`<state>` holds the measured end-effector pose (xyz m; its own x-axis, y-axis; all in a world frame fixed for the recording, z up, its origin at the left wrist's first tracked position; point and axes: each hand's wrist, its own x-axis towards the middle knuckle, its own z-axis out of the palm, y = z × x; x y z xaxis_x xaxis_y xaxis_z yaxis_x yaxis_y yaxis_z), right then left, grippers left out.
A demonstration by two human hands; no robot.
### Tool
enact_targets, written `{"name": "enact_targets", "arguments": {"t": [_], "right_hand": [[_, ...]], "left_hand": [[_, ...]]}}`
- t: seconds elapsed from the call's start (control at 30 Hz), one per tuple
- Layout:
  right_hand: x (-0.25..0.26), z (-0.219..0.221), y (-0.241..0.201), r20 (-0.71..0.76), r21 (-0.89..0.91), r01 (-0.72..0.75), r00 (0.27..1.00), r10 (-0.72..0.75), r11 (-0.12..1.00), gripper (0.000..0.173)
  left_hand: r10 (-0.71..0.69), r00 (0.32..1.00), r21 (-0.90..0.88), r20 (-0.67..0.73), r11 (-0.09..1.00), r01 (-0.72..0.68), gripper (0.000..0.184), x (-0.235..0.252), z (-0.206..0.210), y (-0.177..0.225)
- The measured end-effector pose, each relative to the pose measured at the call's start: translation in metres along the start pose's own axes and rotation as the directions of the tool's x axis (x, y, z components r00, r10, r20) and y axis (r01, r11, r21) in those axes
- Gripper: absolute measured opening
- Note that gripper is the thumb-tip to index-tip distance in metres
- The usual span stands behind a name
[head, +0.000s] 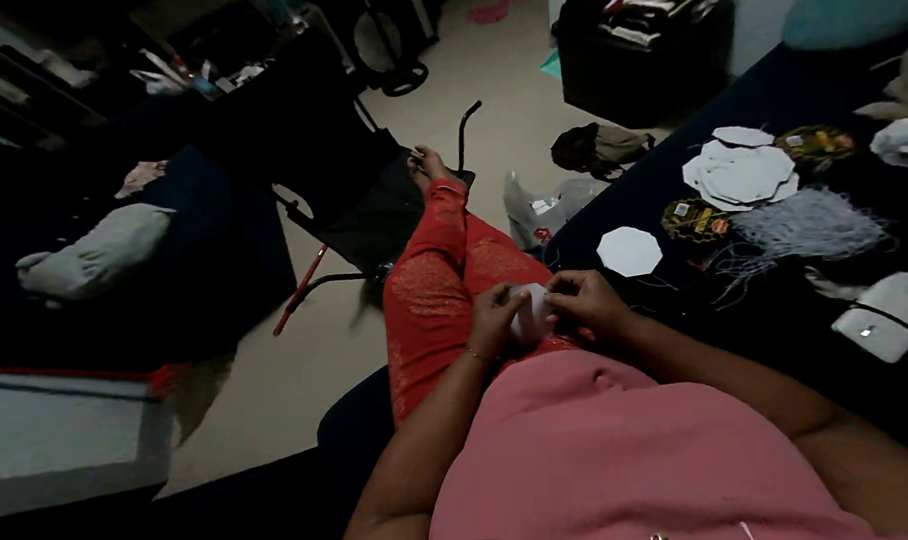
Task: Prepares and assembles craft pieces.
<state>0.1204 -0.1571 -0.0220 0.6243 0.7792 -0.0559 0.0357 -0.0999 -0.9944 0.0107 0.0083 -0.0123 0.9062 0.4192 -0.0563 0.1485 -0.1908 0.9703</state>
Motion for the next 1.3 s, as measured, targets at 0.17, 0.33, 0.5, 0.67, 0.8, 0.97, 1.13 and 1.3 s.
{"name": "enact_targets", "arguments": {"t": [0.17,0.33,0.5,0.67,0.8,0.97,1.13,1.3], "right_hand": [[-0.002,-0.009,0.006,0.007,-0.132,0.007,1.0,-0.006,0.991,0.022],[0.007,-0.077,0.034,-0.088,-0.602,-0.02,0.995,-0.042,0.798,0.019],[-0.001,-0.133,0.037,-0.255,-0.76,-0.343,0.939,0.232,0.552,0.015],[0.001,-0.119,0.041,-0.323,-0.788,-0.476,0.86,0.396,0.391,0.023],[-0.003,-0.101,0.037,-0.318,-0.817,-0.464,0.858,0.404,0.343,0.021],[0.006,-0.123,0.054,-0.227,-0.822,-0.397,0.886,0.404,0.407,0.019],[0.004,-0.131,0.061,-0.198,-0.805,-0.362,0.911,0.362,0.47,0.02],[0.003,-0.138,0.065,-0.135,-0.829,-0.301,0.926,0.353,0.471,0.022]], "left_hand": [[-0.029,0.999,0.053,0.031,0.998,0.028,0.015,0.001,-0.008,0.003],[-0.047,0.984,-0.035,-0.175,0.999,0.041,0.017,0.004,-0.013,-0.012],[-0.093,0.963,-0.127,-0.252,0.99,0.063,0.03,0.006,-0.012,-0.02],[-0.101,0.964,-0.136,-0.246,0.988,0.069,0.035,0.008,-0.014,-0.023],[-0.121,0.965,-0.14,-0.231,0.986,0.09,0.035,0.007,-0.015,-0.026],[-0.122,0.971,-0.167,-0.206,0.982,0.088,0.033,0.005,-0.015,-0.024],[-0.147,0.967,-0.166,-0.206,0.98,0.113,0.033,0.005,-0.017,-0.027],[-0.16,0.966,-0.175,-0.204,0.977,0.125,0.032,0.005,-0.016,-0.024]]}}
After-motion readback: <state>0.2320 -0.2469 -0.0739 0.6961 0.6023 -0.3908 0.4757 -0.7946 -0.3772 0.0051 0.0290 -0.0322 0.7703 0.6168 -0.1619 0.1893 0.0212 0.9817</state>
